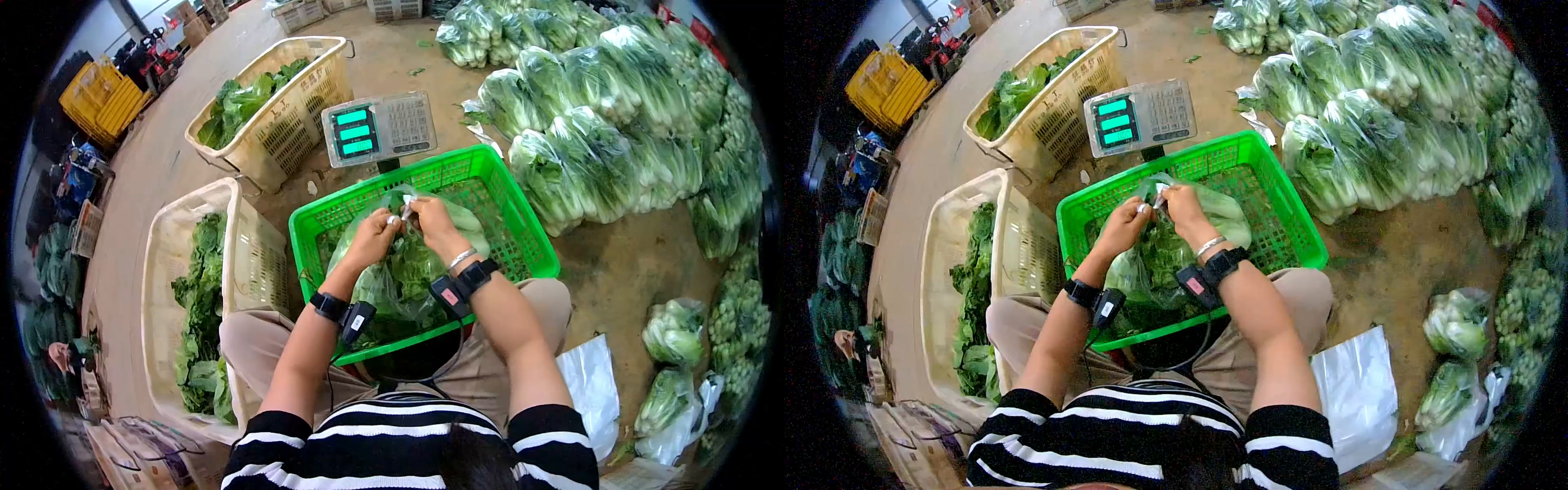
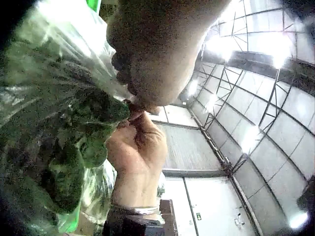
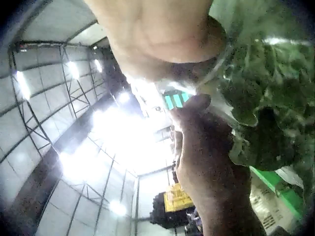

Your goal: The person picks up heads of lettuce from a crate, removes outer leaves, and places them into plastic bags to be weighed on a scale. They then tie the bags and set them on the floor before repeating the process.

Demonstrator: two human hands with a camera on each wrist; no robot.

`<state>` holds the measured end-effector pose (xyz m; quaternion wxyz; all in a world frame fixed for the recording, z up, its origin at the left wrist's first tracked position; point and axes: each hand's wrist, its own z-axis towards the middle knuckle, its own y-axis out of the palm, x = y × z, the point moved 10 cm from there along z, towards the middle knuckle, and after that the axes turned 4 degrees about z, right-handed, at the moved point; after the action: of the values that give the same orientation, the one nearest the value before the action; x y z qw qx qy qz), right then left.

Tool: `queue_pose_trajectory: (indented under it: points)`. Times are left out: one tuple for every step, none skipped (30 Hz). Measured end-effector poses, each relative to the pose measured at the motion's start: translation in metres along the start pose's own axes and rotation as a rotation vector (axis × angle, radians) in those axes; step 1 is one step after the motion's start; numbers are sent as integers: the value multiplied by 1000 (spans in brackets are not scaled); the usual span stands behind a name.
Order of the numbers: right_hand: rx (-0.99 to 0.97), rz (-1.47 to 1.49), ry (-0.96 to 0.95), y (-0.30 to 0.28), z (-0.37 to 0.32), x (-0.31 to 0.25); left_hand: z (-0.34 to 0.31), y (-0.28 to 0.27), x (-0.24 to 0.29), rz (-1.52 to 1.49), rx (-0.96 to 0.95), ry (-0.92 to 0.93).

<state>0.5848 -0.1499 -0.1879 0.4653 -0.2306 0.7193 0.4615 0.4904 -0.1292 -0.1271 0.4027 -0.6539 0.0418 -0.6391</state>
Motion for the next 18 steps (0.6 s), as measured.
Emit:
queue_pose_trajectory:
  points:
    - [125, 48, 2, -12, 3, 4, 0, 0, -4, 29, 29, -14]
    - [250, 95, 5, -23, 4, 5, -1, 1, -12, 58, 58, -30]
    - [349, 139, 71, -37, 6, 9, -6, 0, -26, -11, 118, -90]
    - [418, 180, 159, -50, 5, 16, -14, 2, -35, -13, 115, -101]
    - [412, 145, 199, -56, 7, 21, -24, 1, -43, 108, 112, -146]
    - [405, 112, 237, -59, 9, 28, -33, -2, -51, 232, 107, -188]
    - [405, 113, 246, -58, 9, 38, -42, -6, -63, 120, 152, -249]
    - [320, 135, 212, -44, 7, 35, -46, -7, -66, 116, 157, -256]
    - [235, 158, 168, -30, 8, 28, -49, -1, -84, -159, 116, -399]
    - [235, 159, 166, -26, 4, 25, -54, 9, -98, -434, 68, -538]
    - [62, 206, 202, 3, -9, 10, -50, 14, -105, -553, 61, -524]
    - [-115, 246, 238, 28, -17, 1, -46, 11, -107, -562, 71, -525]
    - [-134, 146, 250, 19, -11, 9, -43, 13, -106, -575, 49, -514]
    - [-138, 139, 256, 10, -2, 15, -41, 15, -105, -583, 24, -501]
    - [-92, -60, 221, -5, 5, 25, -50, 18, -106, -587, 25, -510]
    - [-41, -257, 175, -19, 12, 31, -58, 20, -110, -564, 34, -562]
    - [-6, -228, 182, -25, 15, 39, -56, 18, -110, -537, 48, -591]
    - [70, -322, 188, -33, 18, 43, -56, 17, -110, -508, 59, -625]
